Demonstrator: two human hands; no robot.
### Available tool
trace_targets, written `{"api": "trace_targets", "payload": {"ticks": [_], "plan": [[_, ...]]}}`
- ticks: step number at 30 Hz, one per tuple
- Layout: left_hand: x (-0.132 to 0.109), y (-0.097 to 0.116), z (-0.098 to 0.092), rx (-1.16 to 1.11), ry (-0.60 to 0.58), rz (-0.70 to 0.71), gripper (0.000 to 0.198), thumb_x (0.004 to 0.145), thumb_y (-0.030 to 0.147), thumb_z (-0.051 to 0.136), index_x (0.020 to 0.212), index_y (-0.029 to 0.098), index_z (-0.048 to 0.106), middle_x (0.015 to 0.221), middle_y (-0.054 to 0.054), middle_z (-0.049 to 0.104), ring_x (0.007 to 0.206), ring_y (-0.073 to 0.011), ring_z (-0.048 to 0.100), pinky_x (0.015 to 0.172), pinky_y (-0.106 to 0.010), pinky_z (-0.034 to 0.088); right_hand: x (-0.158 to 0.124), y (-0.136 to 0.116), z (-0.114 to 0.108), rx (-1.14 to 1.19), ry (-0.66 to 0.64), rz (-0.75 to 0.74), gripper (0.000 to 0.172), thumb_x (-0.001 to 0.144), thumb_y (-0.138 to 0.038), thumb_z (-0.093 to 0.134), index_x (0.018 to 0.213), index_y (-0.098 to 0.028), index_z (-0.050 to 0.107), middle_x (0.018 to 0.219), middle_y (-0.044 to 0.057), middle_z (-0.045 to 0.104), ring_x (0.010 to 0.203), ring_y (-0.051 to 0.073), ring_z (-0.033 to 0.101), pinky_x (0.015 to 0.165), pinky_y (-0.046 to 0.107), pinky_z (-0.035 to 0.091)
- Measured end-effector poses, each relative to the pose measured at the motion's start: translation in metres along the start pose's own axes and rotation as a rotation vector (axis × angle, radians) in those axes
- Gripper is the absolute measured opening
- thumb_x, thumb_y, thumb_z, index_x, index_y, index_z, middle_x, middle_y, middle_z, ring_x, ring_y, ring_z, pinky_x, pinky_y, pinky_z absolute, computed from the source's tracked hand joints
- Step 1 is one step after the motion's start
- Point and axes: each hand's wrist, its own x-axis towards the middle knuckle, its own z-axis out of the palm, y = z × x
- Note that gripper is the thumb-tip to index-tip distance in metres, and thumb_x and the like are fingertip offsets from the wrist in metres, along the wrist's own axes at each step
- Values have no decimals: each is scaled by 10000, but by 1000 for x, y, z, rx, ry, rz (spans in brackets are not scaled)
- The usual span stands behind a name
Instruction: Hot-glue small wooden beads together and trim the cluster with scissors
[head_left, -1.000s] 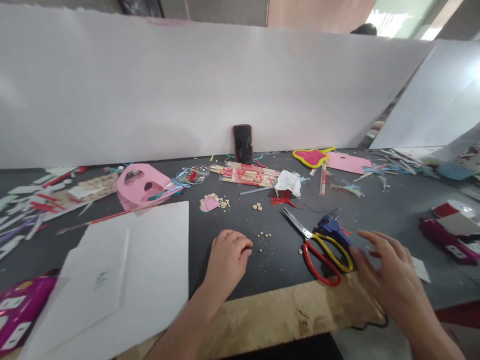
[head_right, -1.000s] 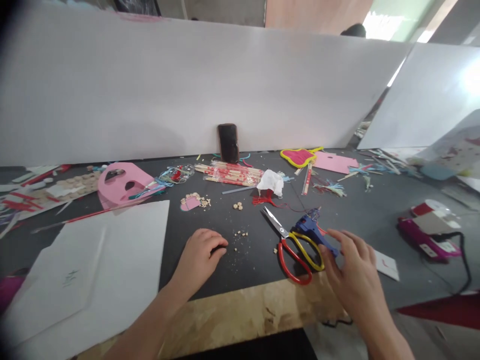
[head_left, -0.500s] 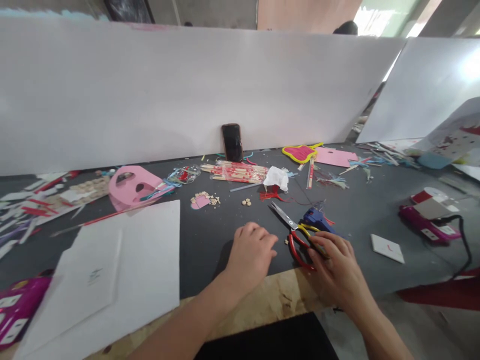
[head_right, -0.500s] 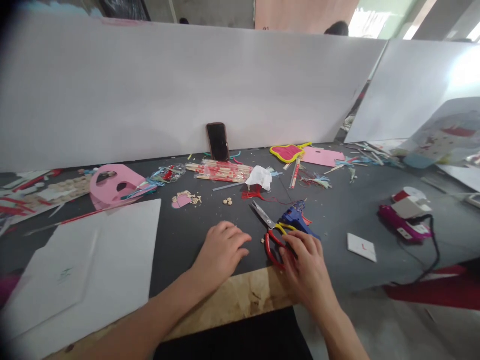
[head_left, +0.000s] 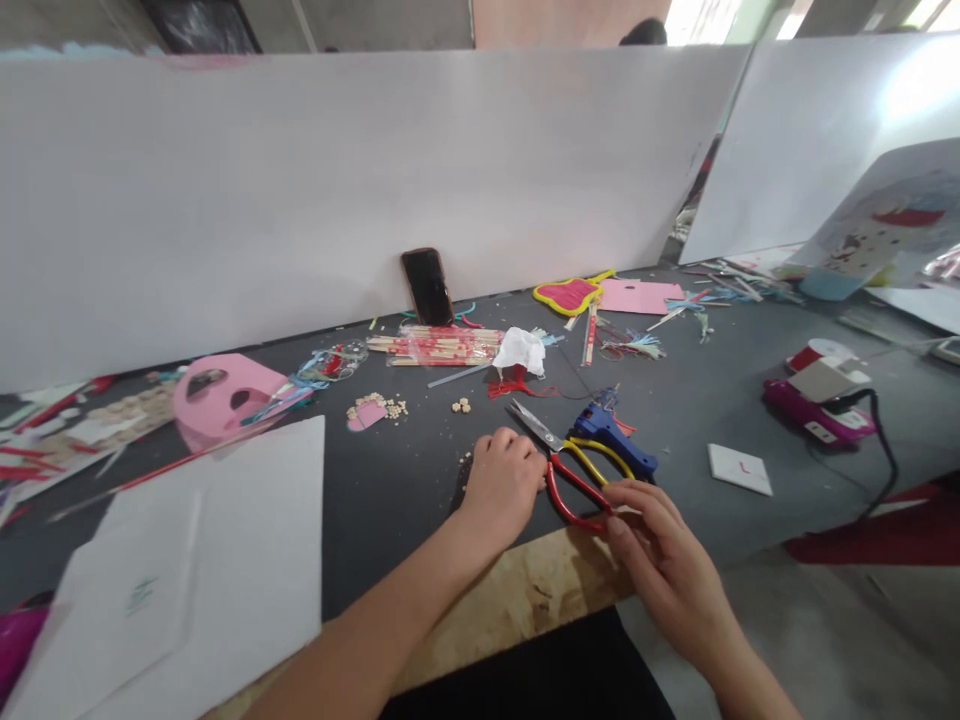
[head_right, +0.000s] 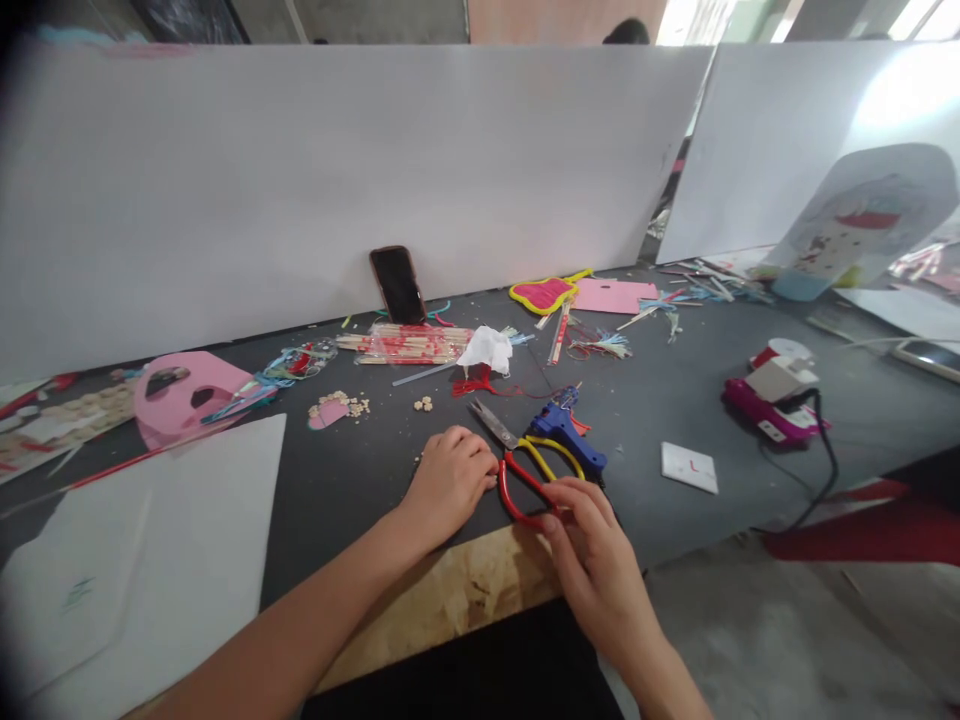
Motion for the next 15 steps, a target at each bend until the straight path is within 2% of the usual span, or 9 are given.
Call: {"api": "trace_targets", "payload": {"ticks": [4,7,9,12,15], "plan": [[-1,1,-2,16,-13,4,106,869,283,589,861,204,660,936,-44,656,958,-244,502,781,-395,394,-2,-11,-1,360,-95,319,298,878,-434,528,1079,-217,568,897,67,693,843,189,668,741,286,542],[-9,-6,-9,-9,21,-4,83,861,267,602,849,209,660,945,-36,659,974,-236,503,816,-396,384,-3,-13,-4,425,-69,404,357,809,-464,614,1054,-206,583,827,56,702,783,183,667,696,268,540],[-20,-18,-15,-28,66,-30,89,869,261,588,840,217,660,959,-27,662,985,-229,503,840,-395,376,-2,-11,-8,411,-19,432,375,752,-471,666,1007,-205,597,757,39,690,686,175,652,602,253,531],[-44,-43,-23,-18,123,-146,123,880,243,561,815,224,663,958,-22,671,1002,-231,501,868,-395,372,-1,-1,-24,317,135,452,340,661,-491,712,815,-211,597,630,6,640,540,154,598,483,238,486],[-69,-66,-27,-1,134,-276,133,878,242,557,806,222,667,950,-23,677,992,-233,512,875,-392,380,-3,21,-53,50,301,473,267,695,-473,658,655,-229,555,539,0,595,495,159,568,474,256,466]]}}
